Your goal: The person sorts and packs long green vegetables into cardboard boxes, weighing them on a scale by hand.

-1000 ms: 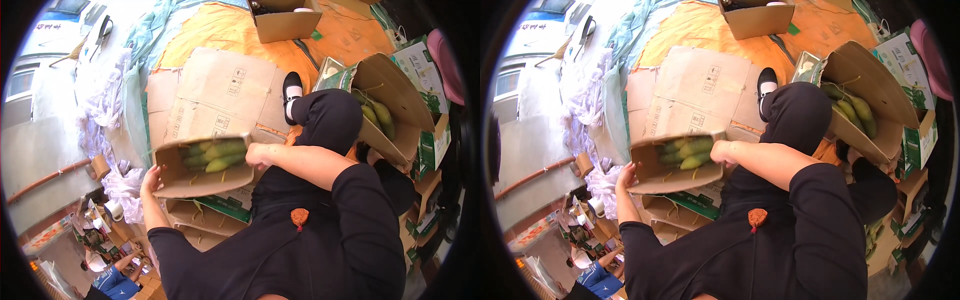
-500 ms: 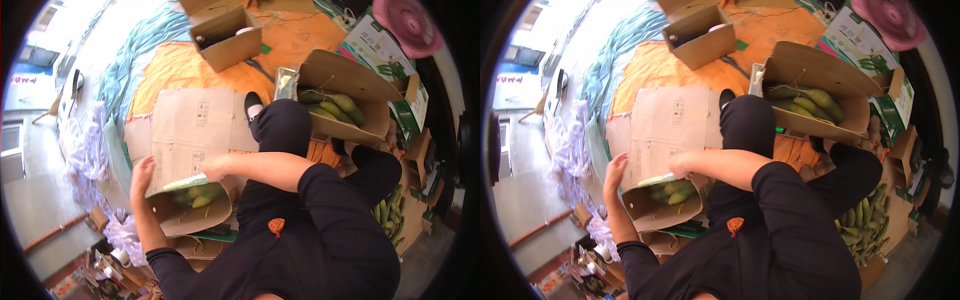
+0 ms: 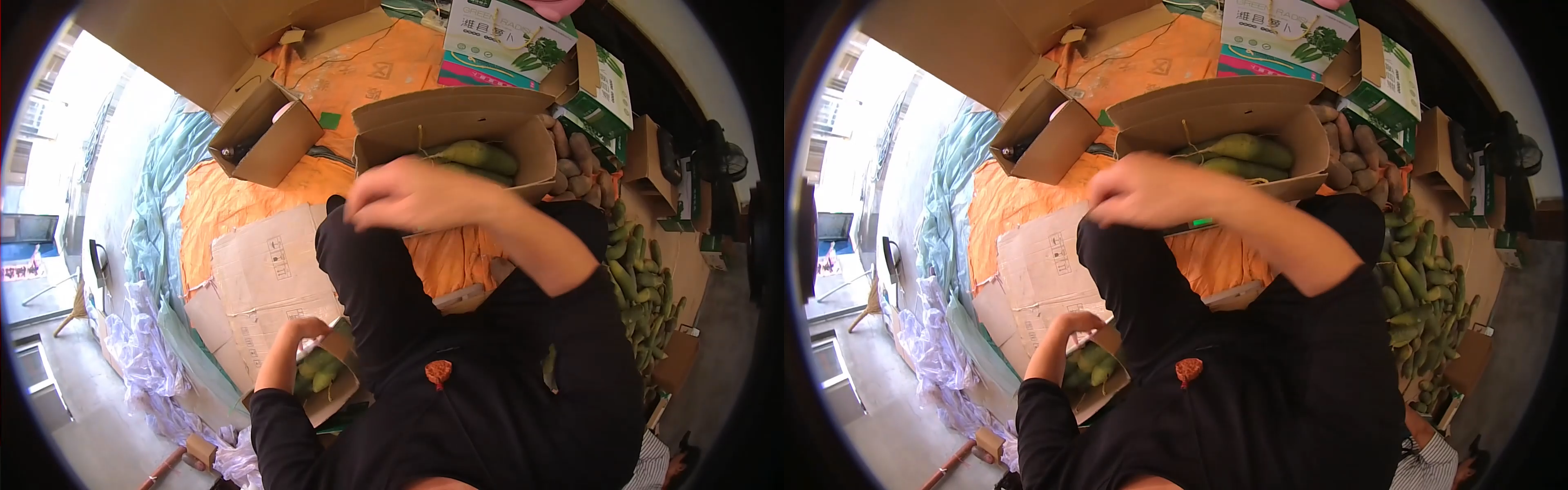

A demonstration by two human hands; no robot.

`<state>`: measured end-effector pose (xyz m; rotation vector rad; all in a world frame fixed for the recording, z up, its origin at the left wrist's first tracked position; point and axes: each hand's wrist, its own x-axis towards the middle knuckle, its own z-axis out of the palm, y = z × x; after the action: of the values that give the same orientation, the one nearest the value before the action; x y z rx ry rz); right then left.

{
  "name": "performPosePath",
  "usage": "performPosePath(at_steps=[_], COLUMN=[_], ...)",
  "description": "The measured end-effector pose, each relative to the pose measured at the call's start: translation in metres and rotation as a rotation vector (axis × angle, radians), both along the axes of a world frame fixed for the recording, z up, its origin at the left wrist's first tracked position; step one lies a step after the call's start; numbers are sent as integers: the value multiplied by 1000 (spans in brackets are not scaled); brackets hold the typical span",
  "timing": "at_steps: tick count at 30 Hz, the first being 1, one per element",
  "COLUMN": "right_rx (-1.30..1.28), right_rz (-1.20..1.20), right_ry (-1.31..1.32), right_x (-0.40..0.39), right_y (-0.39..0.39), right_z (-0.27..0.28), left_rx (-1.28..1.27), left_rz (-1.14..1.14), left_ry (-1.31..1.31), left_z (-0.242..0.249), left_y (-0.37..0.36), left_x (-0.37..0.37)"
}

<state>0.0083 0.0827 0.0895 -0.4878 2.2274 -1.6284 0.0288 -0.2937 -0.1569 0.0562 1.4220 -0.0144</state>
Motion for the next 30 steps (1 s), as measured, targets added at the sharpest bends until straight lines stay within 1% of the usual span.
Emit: performPosePath(at_steps=[2, 3, 4, 6, 7, 8, 9, 10, 11, 12, 13, 14, 15, 16, 17, 18, 19, 20, 21, 23, 25, 27, 29, 30], right_rx=[26, 61, 180, 213, 351, 692, 848, 838, 901, 965, 1010, 1002, 1039, 1076, 1070, 1044, 1018, 1012, 1015, 1020, 1032, 1033, 1025, 1029], right_rz=[-286, -422, -541, -757, -839, -911, -968, -967, -954, -936, -936, -935, -914, -893, -892, -855, -817, -814, -775, -728, -684, -658, -633, -614], right_ry=[-7, 15, 58, 25, 51, 1, 1, 0, -95, -189, -221, -217, -248, -280, -281, -335, -386, -382, -407, -424, -330, -328, -386, -376], right_x=[16, 22, 29, 43, 51, 58, 64, 69, 72, 75, 76, 76, 76, 77, 76, 75, 73, 72, 72, 71, 72, 71, 67, 67], right_y=[55, 84, 114, 170, 193, 207, 221, 234, 245, 255, 263, 264, 265, 267, 271, 274, 277, 278, 278, 279, 283, 285, 289, 292], right_z=[5, -1, -8, -22, -29, -24, -32, -41, -50, -60, -70, -74, -78, -82, -88, -95, -100, -103, -105, -111, -123, -133, -139, -145], left_rx=[-3, 30, 17, 273, 273, 266, 196, 124, 42, -8, 16, 21, 19, 148, 313, 427, 387, 416, 482, 595, 643, 490, 471, 465], left_rz=[-44, -80, -75, -206, -181, -182, -119, -55, 147, 228, 212, 247, 313, 453, 513, 662, 655, 680, 543, 362, 311, 84, -31, -10], left_ry=[35, 32, 30, 161, 204, 205, 179, 153, 123, 155, 187, 295, 386, 678, 877, 994, 1055, 1095, 1098, 1060, 953, 844, 723, 727], left_z=[-3, 12, 7, -11, -8, -13, -22, -25, -7, -5, -2, 18, 14, 37, 49, 74, 95, 127, 137, 156, 151, 150, 140, 131], left_y=[-5, -1, -11, -32, -30, -33, -39, -41, -30, -30, -32, -20, -21, -12, -6, 18, 39, 72, 88, 134, 176, 214, 241, 249], left_x=[15, 18, 24, 33, 34, 30, 23, 16, 7, -4, -18, -34, -56, -67, -85, -99, -116, -124, -139, -156, -164, -168, -173, -173])
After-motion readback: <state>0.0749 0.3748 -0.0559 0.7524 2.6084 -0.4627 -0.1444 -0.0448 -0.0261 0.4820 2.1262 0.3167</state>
